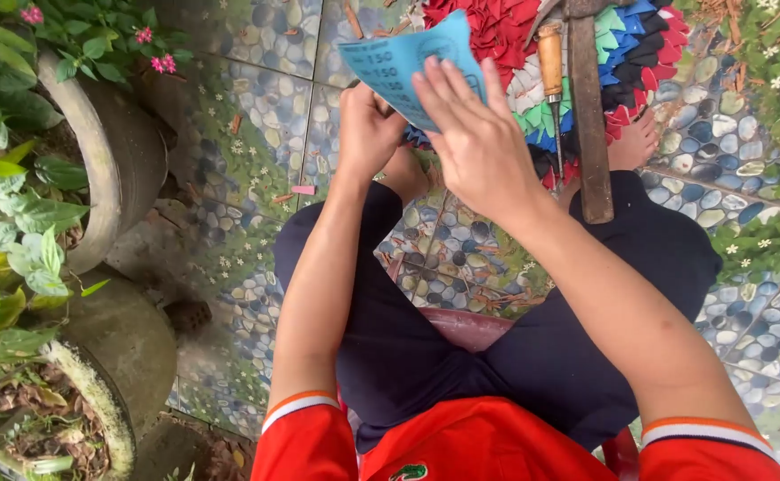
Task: The person sands a small wooden piece using sandpaper. They hold the wood in one hand and rub the sandpaper over its surface, occasionally flipping the wood to sand different sides.
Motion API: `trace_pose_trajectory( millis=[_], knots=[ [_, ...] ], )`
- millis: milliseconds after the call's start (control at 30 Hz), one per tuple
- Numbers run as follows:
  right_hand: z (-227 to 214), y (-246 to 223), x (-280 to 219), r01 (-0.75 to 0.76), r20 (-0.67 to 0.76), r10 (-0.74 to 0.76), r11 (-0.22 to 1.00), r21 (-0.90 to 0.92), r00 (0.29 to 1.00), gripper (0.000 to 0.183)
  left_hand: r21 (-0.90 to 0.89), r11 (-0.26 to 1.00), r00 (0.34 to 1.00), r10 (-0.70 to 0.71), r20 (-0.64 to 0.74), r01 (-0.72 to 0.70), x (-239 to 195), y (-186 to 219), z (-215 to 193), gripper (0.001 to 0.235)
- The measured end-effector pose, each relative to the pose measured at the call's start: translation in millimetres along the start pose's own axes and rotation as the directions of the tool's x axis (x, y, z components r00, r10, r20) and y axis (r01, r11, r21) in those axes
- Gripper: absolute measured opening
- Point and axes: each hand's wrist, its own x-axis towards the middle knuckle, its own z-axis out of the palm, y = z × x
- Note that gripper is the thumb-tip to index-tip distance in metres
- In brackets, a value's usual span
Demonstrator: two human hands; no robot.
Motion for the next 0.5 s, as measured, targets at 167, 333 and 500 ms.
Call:
trace_pose_trajectory(
  millis=[167, 333, 500],
  knots=[
    [5.4, 8.6, 5.9, -0.055, 0.004, 0.055, 0.997, 0.058, 0.998, 0.049, 0.018, 0.996, 0.993, 0.086, 0.081, -0.088, -1.1, 28.6, 4.8, 0.029],
    [-5.5, 8.6, 10.1, -0.097, -0.073, 0.122, 0.955, 0.281, 0.99, 0.044, 0.038, 0.998, 0.998, 0.054, 0.022, -0.055, 7.8, 5.0, 28.3, 0.033],
    [-10.4, 41.0, -28.8, 0.138, -0.071, -0.131, 0.985, 0.102, 0.989, 0.039, 0.089, 0.994, 0.996, 0.061, 0.068, -0.067, 22.0, -28.6, 99.8, 0.06]
  ],
)
